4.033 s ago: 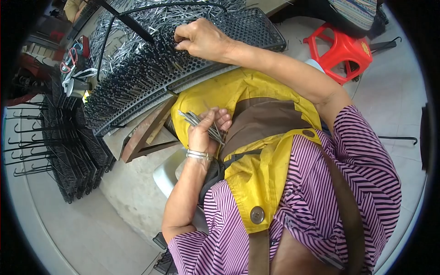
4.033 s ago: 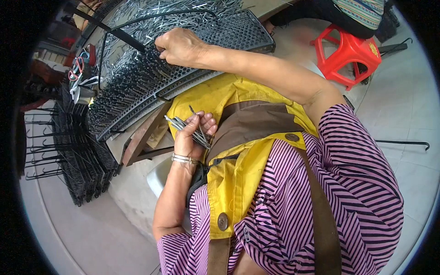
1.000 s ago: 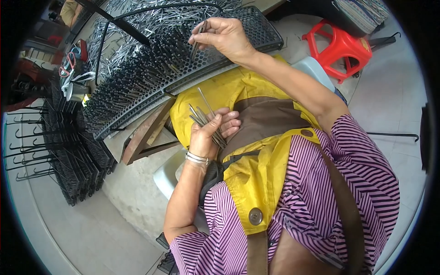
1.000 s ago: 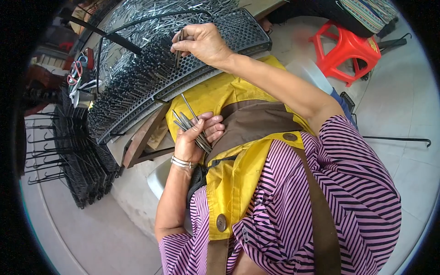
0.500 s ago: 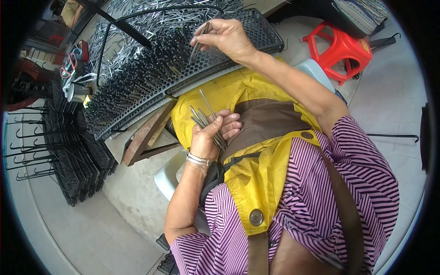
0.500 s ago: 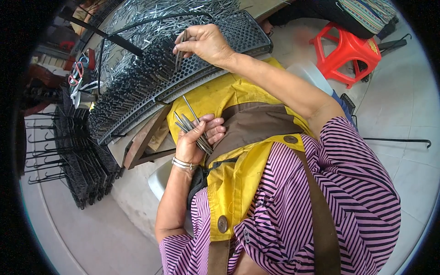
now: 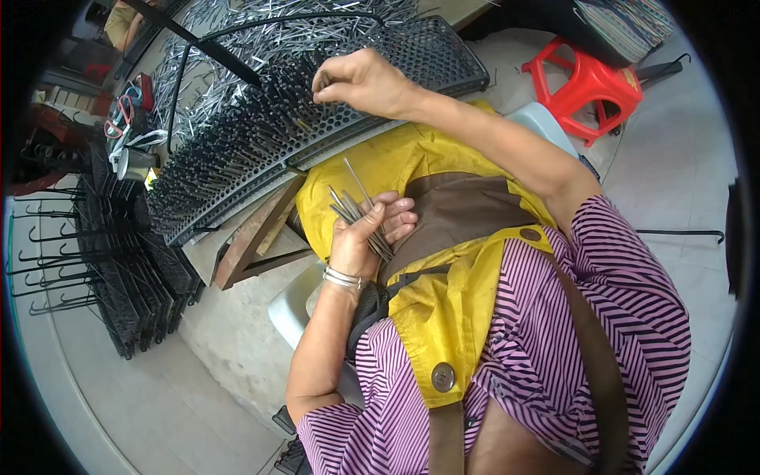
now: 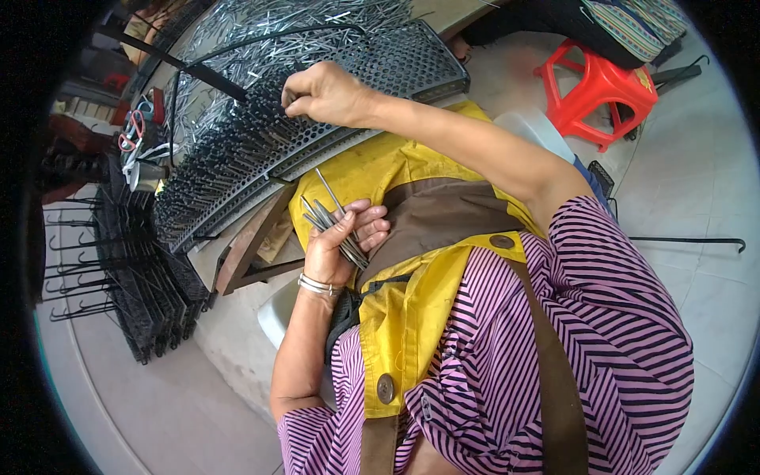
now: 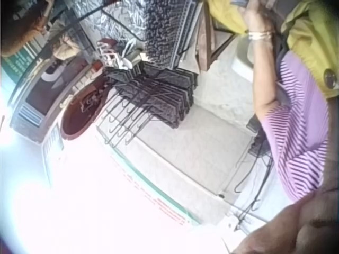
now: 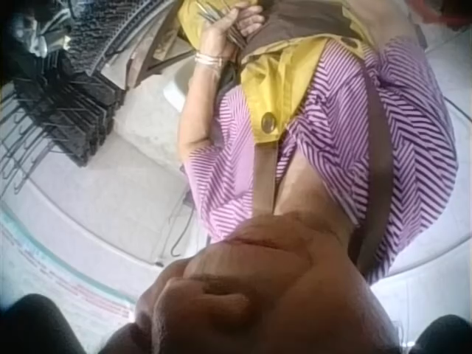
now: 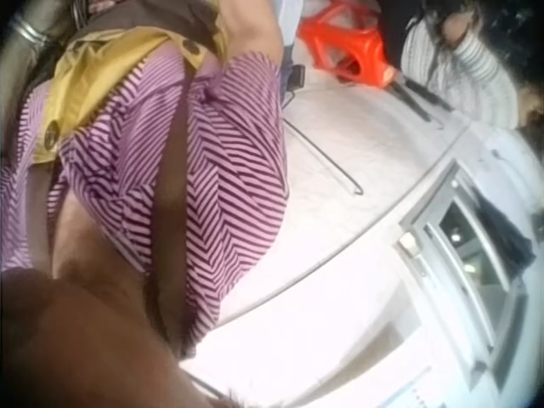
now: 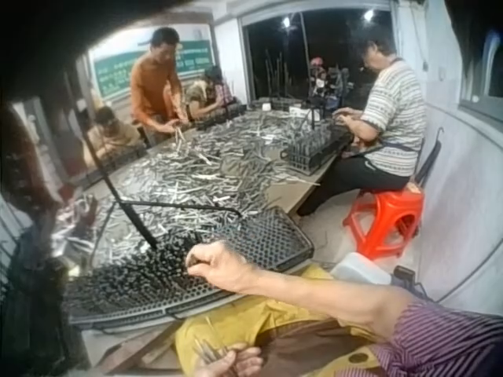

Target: Insert metal rods into a perforated grid plate.

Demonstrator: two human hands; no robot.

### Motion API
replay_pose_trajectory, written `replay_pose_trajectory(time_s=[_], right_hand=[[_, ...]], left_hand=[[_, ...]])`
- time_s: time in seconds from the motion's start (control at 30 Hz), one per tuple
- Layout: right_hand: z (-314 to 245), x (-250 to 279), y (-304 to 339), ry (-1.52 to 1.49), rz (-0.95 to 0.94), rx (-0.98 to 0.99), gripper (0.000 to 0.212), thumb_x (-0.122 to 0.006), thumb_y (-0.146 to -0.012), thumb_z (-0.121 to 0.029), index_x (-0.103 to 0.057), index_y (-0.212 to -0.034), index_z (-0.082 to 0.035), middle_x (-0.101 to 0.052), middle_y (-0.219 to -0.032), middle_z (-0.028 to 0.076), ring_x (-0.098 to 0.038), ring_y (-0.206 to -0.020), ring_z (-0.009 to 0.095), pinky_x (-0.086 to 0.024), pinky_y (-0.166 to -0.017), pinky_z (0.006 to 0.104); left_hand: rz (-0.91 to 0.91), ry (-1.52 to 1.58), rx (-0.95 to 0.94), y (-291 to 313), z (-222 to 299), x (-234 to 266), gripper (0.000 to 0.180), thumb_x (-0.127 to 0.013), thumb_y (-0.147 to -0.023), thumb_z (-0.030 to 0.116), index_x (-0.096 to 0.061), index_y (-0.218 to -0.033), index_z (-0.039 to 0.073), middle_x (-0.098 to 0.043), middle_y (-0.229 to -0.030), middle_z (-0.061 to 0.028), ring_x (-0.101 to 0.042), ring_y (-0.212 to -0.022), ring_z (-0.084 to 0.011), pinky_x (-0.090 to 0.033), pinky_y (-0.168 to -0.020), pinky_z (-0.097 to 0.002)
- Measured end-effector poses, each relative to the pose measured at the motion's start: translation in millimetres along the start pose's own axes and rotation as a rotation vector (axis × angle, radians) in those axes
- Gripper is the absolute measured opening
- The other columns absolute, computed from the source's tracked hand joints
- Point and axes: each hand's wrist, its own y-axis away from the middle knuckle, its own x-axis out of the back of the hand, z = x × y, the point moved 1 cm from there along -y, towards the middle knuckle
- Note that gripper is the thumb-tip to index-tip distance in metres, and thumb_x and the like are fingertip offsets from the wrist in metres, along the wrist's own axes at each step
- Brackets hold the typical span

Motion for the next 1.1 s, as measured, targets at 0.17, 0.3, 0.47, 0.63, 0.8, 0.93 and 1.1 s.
replay_pose_trajectory(time_s=[0.17,0.3,0.47,0.63,0.8,0.93,1.1], right_hand=[[-8,-7,-4,0.292,0.041,0.113,0.011,-0.062,-0.07,-0.01,-0.061,-0.078,-0.002,-0.059,-0.059,0.009,-0.057,-0.053,0.014,-0.045,-0.05,0.0251],[-8,-9,-8,0.309,0.054,0.11,0.011,-0.063,-0.069,-0.01,-0.061,-0.078,-0.003,-0.059,-0.06,0.009,-0.059,-0.053,0.016,-0.045,-0.049,0.0266],[-11,-14,-11,0.287,0.114,0.131,0.011,-0.063,-0.068,-0.009,-0.061,-0.077,-0.003,-0.061,-0.064,0.011,-0.06,-0.055,0.018,-0.046,-0.05,0.0263],[6,-21,-11,0.509,0.096,0.349,0.01,-0.061,-0.069,-0.01,-0.057,-0.075,-0.004,-0.058,-0.067,0.009,-0.058,-0.063,0.024,-0.046,-0.055,0.0333],[-2,-25,-3,0.5,0.086,0.406,0.008,-0.058,-0.068,-0.007,-0.051,-0.069,-0.003,-0.052,-0.063,0.009,-0.051,-0.06,0.026,-0.042,-0.055,0.0354],[-12,-28,-3,0.612,0.056,0.42,0.006,-0.051,-0.063,-0.003,-0.046,-0.065,-0.005,-0.049,-0.059,0.008,-0.048,-0.057,0.024,-0.041,-0.053,0.0337],[-16,-33,-7,0.794,0.027,0.416,0.006,-0.05,-0.064,-0.007,-0.044,-0.062,-0.005,-0.049,-0.058,0.007,-0.048,-0.058,0.022,-0.041,-0.051,0.0329]], left_hand=[[0.004,-0.001,0.002,1,0,0,0.03,-0.049,-0.084,0.011,-0.045,-0.106,-0.008,-0.055,-0.099,-0.0212,-0.058,-0.083,-0.0269,-0.049,-0.074,-0.0347],[0.012,-0.006,0.005,0,2,-1,0.03,-0.049,-0.084,0.011,-0.045,-0.106,-0.008,-0.055,-0.099,-0.021,-0.058,-0.083,-0.0268,-0.049,-0.074,-0.0345],[0.007,0.009,0.002,-1,1,4,0.03,-0.05,-0.083,0.012,-0.045,-0.106,-0.007,-0.056,-0.099,-0.0205,-0.058,-0.083,-0.0267,-0.049,-0.073,-0.0348],[0.015,-0.042,0.022,-4,0,4,0.032,-0.051,-0.082,0.015,-0.045,-0.107,-0.004,-0.055,-0.101,-0.0212,-0.058,-0.084,-0.0299,-0.049,-0.073,-0.0391],[0.001,0.002,0.024,-1,0,4,0.031,-0.05,-0.083,0.013,-0.044,-0.107,-0.007,-0.054,-0.101,-0.0232,-0.057,-0.086,-0.0321,-0.049,-0.076,-0.0403],[0.01,0.001,0.03,2,0,4,0.03,-0.049,-0.083,0.01,-0.044,-0.108,-0.006,-0.054,-0.102,-0.023,-0.057,-0.087,-0.0323,-0.048,-0.076,-0.0404],[-0.012,-0.022,0.032,0,1,5,0.031,-0.049,-0.083,0.011,-0.044,-0.109,-0.006,-0.054,-0.103,-0.0223,-0.056,-0.09,-0.032,-0.047,-0.079,-0.0406]])
